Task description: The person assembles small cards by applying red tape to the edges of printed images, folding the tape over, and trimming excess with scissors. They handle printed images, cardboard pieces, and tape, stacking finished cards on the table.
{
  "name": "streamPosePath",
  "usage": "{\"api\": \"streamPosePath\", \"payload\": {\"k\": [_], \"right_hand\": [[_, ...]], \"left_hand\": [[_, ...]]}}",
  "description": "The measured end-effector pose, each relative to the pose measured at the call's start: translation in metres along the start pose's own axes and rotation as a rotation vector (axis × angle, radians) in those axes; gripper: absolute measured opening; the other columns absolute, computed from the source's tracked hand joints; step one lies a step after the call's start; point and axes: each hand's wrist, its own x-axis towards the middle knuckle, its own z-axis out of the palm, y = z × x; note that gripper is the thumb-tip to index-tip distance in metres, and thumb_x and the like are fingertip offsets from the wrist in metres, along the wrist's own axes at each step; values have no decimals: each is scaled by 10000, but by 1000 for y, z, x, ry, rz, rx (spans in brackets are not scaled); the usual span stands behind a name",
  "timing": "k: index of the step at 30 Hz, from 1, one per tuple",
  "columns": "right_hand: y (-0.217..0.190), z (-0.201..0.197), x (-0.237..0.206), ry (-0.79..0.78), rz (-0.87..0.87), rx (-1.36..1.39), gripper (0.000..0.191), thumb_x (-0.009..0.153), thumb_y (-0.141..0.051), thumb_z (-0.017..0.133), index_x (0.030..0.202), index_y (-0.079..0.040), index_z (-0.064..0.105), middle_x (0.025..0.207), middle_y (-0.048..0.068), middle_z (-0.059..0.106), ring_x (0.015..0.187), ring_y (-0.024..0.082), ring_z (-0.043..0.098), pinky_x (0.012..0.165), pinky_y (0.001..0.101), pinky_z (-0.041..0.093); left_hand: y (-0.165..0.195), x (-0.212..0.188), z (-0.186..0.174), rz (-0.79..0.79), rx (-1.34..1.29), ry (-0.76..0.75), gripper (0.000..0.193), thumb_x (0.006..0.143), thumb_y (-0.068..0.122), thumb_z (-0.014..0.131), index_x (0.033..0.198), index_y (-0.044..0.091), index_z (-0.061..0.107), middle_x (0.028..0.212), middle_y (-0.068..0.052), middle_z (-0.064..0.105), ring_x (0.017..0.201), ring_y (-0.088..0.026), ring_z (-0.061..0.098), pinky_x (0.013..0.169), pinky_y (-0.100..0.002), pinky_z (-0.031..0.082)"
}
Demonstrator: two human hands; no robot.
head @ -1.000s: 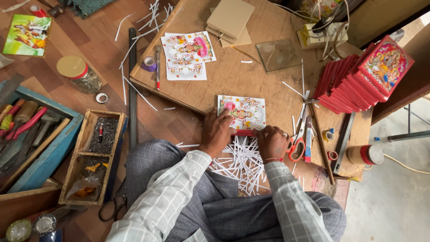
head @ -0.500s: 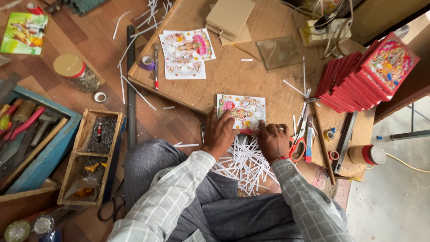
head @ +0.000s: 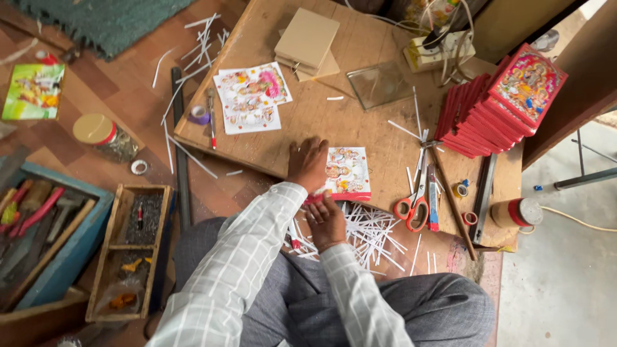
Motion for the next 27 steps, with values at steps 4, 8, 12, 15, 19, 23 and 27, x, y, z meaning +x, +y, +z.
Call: {"api": "streamPosePath", "payload": {"k": [4, 8, 12, 15, 19, 23, 27], "right_hand": [[11, 17, 14, -211, -115, 108, 119, 893, -138, 748, 945, -60, 674, 838, 42, 677, 764, 178, 628, 748, 356, 533], [4, 3, 0, -161, -249, -18, 145, 799, -8, 736, 932, -49, 696, 854, 66, 723, 737, 175, 657, 672, 328, 514], [-55, -6, -37, -213, -607, -514, 137, 723, 54, 761, 828, -23, 720, 742, 46, 719, 619, 127, 615, 582, 291, 483], [-123, 11, -67, -291, -739, -1042, 149, 726, 50, 820, 763, 27, 678, 684, 55, 684, 594, 105, 572, 525, 291, 462], [-184, 43, -94, -402, -1155, -1695, 156, 667, -74, 783, 811, -38, 737, 703, 139, 697, 630, 273, 662, 590, 378, 529], [-205, 71, -90, -515, -1275, -1971, 179, 619, -137, 748, 793, -99, 764, 742, 133, 723, 706, 341, 704, 668, 413, 568], [-207, 77, -78, -524, -1225, -2012, 162, 634, -116, 783, 794, -89, 777, 748, 138, 729, 700, 310, 709, 666, 393, 566]], "left_hand": [[-6, 13, 5, -92, -118, -406, 509, 649, 165, 830, 1123, 82, 663, 1132, -115, 646, 1136, -323, 608, 1001, -523, 421], [-6, 4, -24, -180, -267, -371, 609, 633, 259, 900, 1169, 91, 664, 1157, -115, 654, 1136, -344, 612, 983, -501, 470], [4, -1, -78, -80, -427, -30, 905, 534, 315, 947, 1291, -5, 568, 1195, -186, 621, 1142, -401, 574, 910, -522, 467], [13, 7, -108, 107, -239, 266, 1010, 485, 315, 908, 1354, -40, 534, 1363, -213, 604, 1280, -370, 548, 992, -556, 427], [9, 9, -114, -66, -525, 116, 618, 592, 263, 935, 1114, 46, 683, 1112, -121, 717, 1109, -349, 654, 866, -488, 487], [0, -7, -91, -284, -862, 4, 354, 697, 237, 908, 939, 37, 745, 888, -90, 762, 825, -235, 732, 748, -361, 556], [-9, -16, -70, -277, -1296, 48, 309, 802, 234, 848, 982, 10, 735, 873, -21, 750, 806, -88, 674, 720, -283, 546]]}}
